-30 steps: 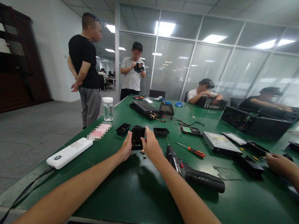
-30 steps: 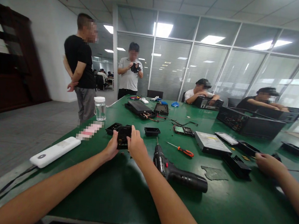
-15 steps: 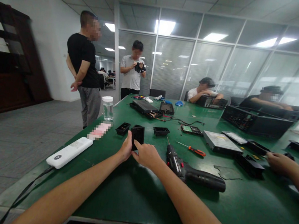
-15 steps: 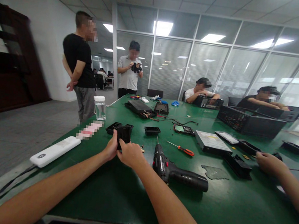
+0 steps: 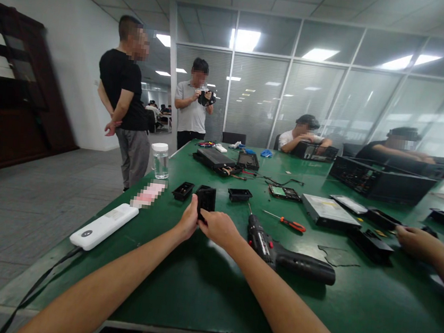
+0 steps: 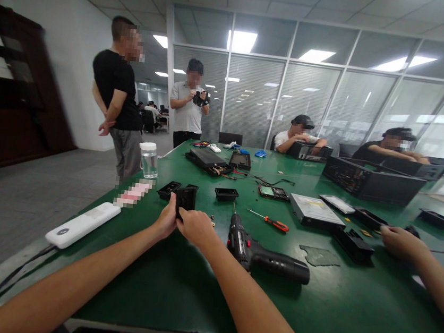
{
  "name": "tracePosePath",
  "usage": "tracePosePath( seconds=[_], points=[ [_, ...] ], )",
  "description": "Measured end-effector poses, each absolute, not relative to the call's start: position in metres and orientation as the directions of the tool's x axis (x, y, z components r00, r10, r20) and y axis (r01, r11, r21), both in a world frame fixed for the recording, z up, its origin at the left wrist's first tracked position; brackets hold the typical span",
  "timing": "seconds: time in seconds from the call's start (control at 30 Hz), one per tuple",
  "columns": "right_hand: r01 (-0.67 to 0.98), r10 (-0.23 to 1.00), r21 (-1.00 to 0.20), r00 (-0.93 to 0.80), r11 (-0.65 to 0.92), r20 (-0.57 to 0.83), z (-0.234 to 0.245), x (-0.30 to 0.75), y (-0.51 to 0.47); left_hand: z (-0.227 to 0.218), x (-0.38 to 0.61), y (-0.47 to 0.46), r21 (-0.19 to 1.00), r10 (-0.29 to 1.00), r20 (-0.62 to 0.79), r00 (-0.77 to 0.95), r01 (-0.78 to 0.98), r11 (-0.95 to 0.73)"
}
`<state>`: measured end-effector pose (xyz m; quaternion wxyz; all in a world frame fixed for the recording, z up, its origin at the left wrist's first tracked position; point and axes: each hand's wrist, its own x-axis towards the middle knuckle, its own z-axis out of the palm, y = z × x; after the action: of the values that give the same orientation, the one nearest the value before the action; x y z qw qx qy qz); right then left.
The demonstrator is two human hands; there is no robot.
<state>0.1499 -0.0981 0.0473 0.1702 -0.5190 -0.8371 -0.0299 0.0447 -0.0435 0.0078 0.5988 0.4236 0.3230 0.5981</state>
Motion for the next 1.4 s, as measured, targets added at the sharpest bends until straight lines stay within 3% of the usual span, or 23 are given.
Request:
tracePosePath(
  seconds=[0.2,0.43,0.63,0.77,1.1,1.4],
  points=[
    [0.882,0.847,-0.038,-0.438,0.469,0.3,0.046,0.149,-0.096,0.002,0.043,-0.039,0.907,0.994,0.104,0.027,-0.413,-0.084],
    [0.91,0.869,-0.021,-0.389,0.415,0.305,0.039,0.147,-0.096,0.006,0.044,-0.039,0.917,0.994,0.105,0.019,-0.39,-0.089],
    [0.909,0.881,-0.124,-0.341,0.398,0.329,0.045,0.149,-0.098,0.015,0.039,-0.033,0.843,1.0,0.009,0.011,-0.538,-0.002],
    [0.916,0.895,-0.159,-0.302,0.368,0.329,0.047,0.147,-0.102,0.021,0.028,-0.031,0.781,0.992,0.073,0.104,-0.624,0.008],
    [0.889,0.846,-0.017,-0.429,0.457,0.316,0.041,0.142,-0.104,0.029,0.026,-0.043,0.825,0.957,0.029,0.287,-0.547,0.139],
    [0.895,0.856,0.066,-0.441,0.441,0.27,0.033,0.14,-0.102,0.025,0.029,-0.043,0.867,0.969,0.014,0.248,-0.485,0.112]
  ],
)
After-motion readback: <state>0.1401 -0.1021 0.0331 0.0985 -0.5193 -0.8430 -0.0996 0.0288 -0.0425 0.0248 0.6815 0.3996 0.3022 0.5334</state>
